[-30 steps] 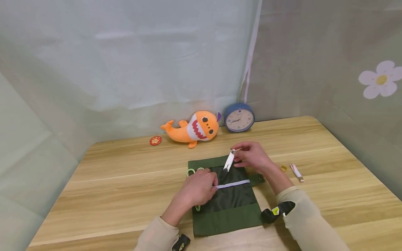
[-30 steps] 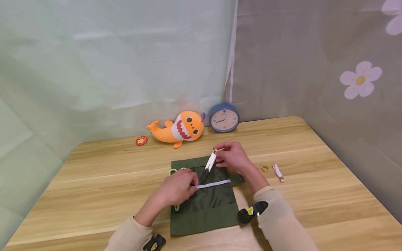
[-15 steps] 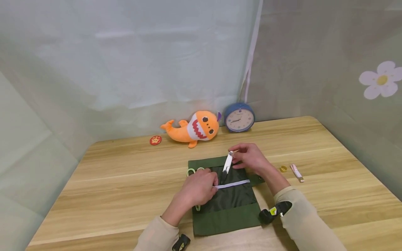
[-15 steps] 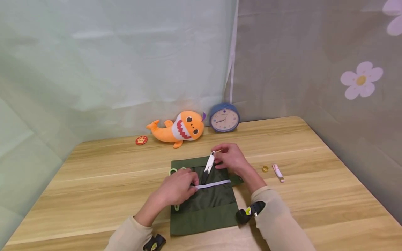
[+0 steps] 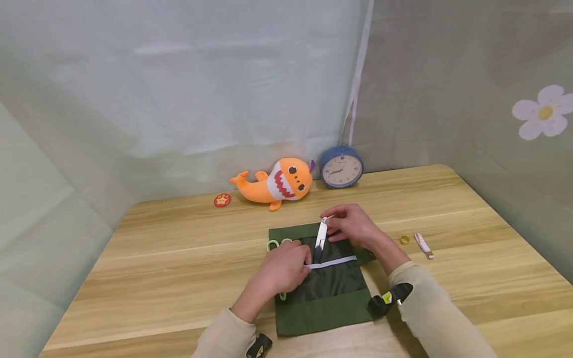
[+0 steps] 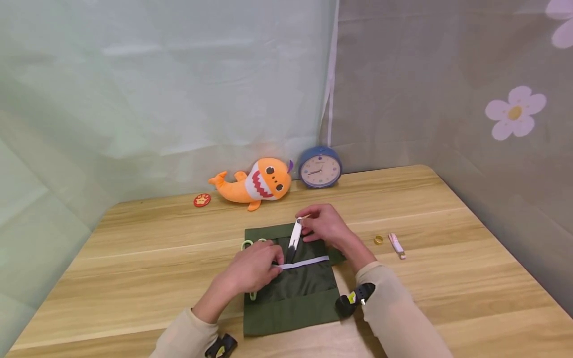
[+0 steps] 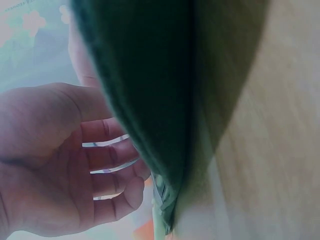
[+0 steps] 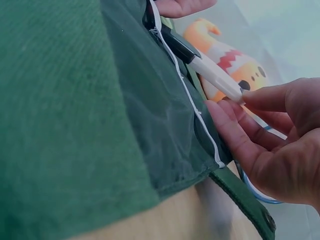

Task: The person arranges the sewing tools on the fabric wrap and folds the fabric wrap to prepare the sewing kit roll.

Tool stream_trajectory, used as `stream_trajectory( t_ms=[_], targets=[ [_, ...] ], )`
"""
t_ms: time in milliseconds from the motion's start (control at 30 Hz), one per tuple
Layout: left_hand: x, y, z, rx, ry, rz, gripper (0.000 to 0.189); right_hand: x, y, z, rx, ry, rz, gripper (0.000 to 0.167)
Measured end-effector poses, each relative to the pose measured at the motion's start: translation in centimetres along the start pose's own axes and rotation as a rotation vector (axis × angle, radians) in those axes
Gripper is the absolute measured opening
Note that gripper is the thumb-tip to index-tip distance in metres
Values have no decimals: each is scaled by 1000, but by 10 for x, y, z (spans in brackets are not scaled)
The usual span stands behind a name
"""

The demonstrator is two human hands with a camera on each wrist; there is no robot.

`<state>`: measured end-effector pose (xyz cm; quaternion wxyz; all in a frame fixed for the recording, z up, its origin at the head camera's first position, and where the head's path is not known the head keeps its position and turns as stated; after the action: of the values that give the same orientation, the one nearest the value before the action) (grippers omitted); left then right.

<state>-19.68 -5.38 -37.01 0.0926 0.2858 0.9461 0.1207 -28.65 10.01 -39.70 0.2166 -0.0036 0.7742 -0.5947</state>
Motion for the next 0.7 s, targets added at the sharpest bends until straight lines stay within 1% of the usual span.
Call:
stream_trajectory(
  t_ms=[367,600,700],
  targets=[
    [-2,1,-2,2,5,6,10,2,0,7,-55,-34,-7,30],
    [-1,1,-2,4,14,11,10,5,-4,13,-126,-54,-20,27],
    [0,1,-2,0,15,14,10,5,-5,16,-140,-75,-21,26]
  ],
)
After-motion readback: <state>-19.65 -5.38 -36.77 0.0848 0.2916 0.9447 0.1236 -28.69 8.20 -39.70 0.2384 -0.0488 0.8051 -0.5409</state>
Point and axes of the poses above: each hand's wrist, its own x-axis towards the middle knuckle, its own z-axis out of the palm, y = z × x, the point moved 7 cm from there along x, towards the middle knuckle, and after that the axes turned 9 degrees about z, right-handed, at the moved point
